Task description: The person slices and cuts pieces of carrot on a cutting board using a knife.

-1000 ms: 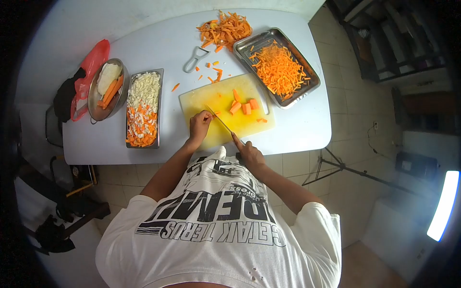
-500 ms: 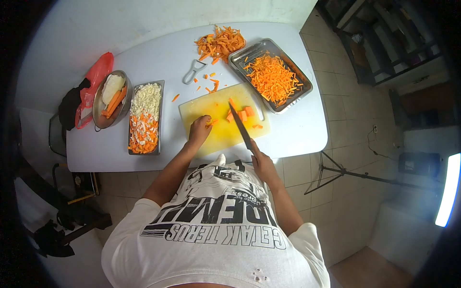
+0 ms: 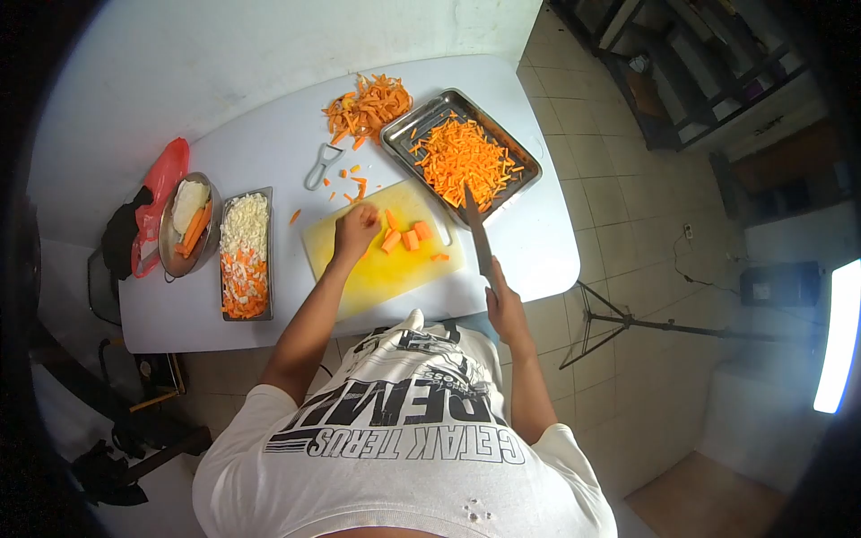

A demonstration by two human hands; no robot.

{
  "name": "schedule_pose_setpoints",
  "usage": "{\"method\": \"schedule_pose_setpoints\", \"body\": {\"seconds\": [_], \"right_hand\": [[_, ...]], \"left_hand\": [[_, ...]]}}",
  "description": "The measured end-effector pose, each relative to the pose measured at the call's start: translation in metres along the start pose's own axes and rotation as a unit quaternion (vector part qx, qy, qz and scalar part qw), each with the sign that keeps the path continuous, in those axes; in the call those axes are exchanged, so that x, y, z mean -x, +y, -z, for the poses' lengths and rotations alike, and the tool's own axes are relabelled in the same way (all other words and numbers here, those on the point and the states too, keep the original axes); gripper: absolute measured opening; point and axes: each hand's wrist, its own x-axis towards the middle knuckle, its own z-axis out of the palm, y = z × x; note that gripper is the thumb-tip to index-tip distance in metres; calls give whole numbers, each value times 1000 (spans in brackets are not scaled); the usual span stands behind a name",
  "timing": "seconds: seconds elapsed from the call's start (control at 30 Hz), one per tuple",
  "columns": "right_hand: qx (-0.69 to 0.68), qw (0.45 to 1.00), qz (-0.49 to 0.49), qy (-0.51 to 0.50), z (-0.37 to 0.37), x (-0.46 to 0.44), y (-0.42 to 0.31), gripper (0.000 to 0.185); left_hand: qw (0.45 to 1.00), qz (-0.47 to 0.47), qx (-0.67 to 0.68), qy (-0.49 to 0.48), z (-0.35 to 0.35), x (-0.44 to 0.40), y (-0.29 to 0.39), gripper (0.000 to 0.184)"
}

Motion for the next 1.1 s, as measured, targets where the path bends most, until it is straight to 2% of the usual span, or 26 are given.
{"method": "schedule_pose_setpoints", "body": {"seconds": [0.03, 0.13, 0.23, 0.27, 0.3, 0.37, 0.4, 0.47, 0.57, 0.6, 0.63, 0.7, 0.8, 0.9, 0.97, 1.03, 1.1], "right_hand": [[-13, 1000, -14, 5, 8, -7, 6, 71], [-3, 1000, -7, -7, 32, -29, 25, 72], [15, 999, 31, -9, 62, -51, 38, 70], [17, 999, 41, -12, 70, -55, 43, 69], [7, 999, 42, -18, 79, -58, 50, 68], [15, 998, -24, -60, 93, -64, 62, 70], [20, 999, -10, -49, 96, -63, 66, 69], [16, 999, 26, -29, 96, -66, 80, 67], [-3, 998, 22, -57, 92, -68, 92, 66], [-20, 997, 21, -68, 94, -68, 83, 66], [10, 996, 70, -48, 89, -69, 91, 67], [-19, 996, 18, -80, 90, -68, 86, 68], [-25, 997, 27, -65, 83, -68, 90, 68], [-35, 996, 14, -79, 88, -70, 84, 68], [-40, 995, -7, -88, 95, -70, 82, 68], [-45, 994, -31, -99, 99, -72, 82, 68], [-25, 997, 4, -72, 100, -74, 85, 68]], "left_hand": [[995, -11, 87, 38, -7, -20, 21, 12], [987, -50, 135, 66, -15, -64, 73, 17], [994, -37, 85, 53, -20, -80, 48, 16], [995, 10, 90, 44, -19, -77, 28, 17], [994, 21, 68, 77, -12, -66, 20, 14], [995, 92, -1, 28, 6, -35, -15, 16], [995, 92, -38, 4, 11, -16, -31, 19], [990, 83, -105, -38, 14, 18, -55, 26], [976, -23, -201, -81, 10, 44, -56, 32], [982, 8, -176, -68, 5, 47, -54, 29], [975, 30, -204, -80, 1, 48, -52, 26], [958, 70, -256, -106, -8, 50, -48, 22], [948, 51, -305, -72, -19, 53, -44, 14], [969, 98, -212, -79, -27, 35, -33, 9], [984, 74, -154, -51, -33, 2, 8, 6], [1000, 3, -5, 18, -42, -32, 58, 10], [998, -8, 60, -2, -38, -56, 112, 14]]}}
